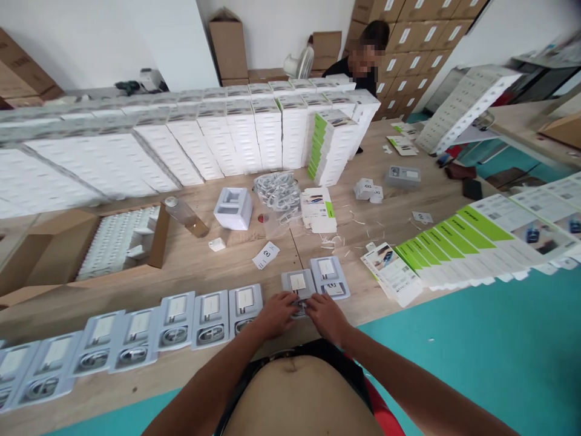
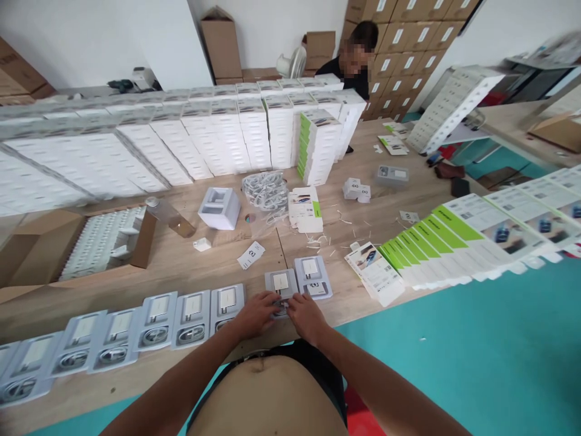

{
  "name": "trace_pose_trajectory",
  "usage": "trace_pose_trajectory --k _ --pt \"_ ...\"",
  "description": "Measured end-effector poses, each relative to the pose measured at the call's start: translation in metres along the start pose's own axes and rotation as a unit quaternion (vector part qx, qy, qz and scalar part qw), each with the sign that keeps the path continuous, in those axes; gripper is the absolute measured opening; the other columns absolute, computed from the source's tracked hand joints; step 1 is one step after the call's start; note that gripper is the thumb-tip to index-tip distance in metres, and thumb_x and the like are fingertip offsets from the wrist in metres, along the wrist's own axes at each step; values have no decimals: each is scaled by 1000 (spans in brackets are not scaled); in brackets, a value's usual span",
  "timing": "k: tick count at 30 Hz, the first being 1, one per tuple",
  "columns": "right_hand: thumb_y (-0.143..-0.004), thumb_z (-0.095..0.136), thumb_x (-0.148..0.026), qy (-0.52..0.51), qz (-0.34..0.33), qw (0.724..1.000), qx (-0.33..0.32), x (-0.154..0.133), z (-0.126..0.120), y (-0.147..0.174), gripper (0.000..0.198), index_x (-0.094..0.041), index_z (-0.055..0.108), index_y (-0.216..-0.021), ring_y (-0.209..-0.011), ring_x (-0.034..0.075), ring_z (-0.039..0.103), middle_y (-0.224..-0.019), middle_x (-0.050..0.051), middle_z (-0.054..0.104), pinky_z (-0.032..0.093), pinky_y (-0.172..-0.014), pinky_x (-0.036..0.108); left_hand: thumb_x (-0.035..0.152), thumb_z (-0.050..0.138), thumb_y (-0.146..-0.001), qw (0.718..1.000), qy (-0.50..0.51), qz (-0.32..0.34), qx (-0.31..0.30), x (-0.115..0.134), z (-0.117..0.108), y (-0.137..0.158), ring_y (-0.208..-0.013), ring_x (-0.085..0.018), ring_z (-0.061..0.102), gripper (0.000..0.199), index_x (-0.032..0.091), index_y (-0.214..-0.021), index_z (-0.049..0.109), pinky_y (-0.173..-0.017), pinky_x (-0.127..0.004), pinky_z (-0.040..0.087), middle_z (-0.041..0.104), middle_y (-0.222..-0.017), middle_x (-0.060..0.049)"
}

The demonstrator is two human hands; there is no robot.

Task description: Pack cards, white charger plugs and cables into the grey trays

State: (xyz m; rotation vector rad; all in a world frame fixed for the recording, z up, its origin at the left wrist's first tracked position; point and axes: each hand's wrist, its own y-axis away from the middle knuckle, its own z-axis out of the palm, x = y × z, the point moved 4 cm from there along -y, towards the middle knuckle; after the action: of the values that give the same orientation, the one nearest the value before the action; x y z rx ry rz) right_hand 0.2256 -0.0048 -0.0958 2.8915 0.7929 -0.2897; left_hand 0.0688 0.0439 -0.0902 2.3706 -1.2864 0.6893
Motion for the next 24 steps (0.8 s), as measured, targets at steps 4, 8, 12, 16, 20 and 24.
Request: trace_pose_trajectory --k 4,8,12,16,20,24 --pt "-89 53 -16 10 4 1000 8 -9 0 4 17 -17 65 -101 -106 26 51 -105 10 64 36 -96 43 21 64 -81 999 -40 -24 -7 1 15 5 -127 -30 40 14 20 -95 68 -103 -48 35 48 -137 -8" --pt "-88 55 -18 -19 -2 1000 3 -18 0 -4 15 -20 68 -96 -110 26 50 -108 9 63 35 -97 43 24 64 -82 996 -70 -52 -5 -4 14 18 -127 -30 41 12 20 -93 69 -101 -48 38 47 -139 -8" --pt "-86 58 -21 -84 18 995 41 -11 -22 -33 20 -26 68 -103 -112 25 49 -114 5 63 37 -94 42 18 58 -84 991 -94 -94 1 -12 4 40 -124 -30 46 15 19 -97 66 -97 -47 42 50 -137 -10" --pt "-85 55 -16 -101 79 989 74 37 -44 -81 27 -24 68 -108 -113 23 52 -117 6 64 41 -95 41 10 58 -80 986 -95 -136 10 -13 -6 58 -120 -29 51 39 19 -117 57 -102 -50 40 54 -134 -12" --pt "-84 48 -6 -82 116 988 68 96 -54 -142 35 -17 67 -111 -118 24 51 -125 11 62 42 -98 40 20 59 -81 977 -8 -197 80 -8 -20 78 -130 -27 45 52 27 -131 48 -110 -48 37 45 -145 -9" --pt "-85 49 -3 -69 111 990 60 133 -64 -212 40 -14 60 -121 -129 24 44 -137 15 53 36 -106 39 28 48 -90 938 56 -285 188 -12 -30 113 -133 -24 43 41 29 -131 50 -109 -43 42 45 -145 -8"
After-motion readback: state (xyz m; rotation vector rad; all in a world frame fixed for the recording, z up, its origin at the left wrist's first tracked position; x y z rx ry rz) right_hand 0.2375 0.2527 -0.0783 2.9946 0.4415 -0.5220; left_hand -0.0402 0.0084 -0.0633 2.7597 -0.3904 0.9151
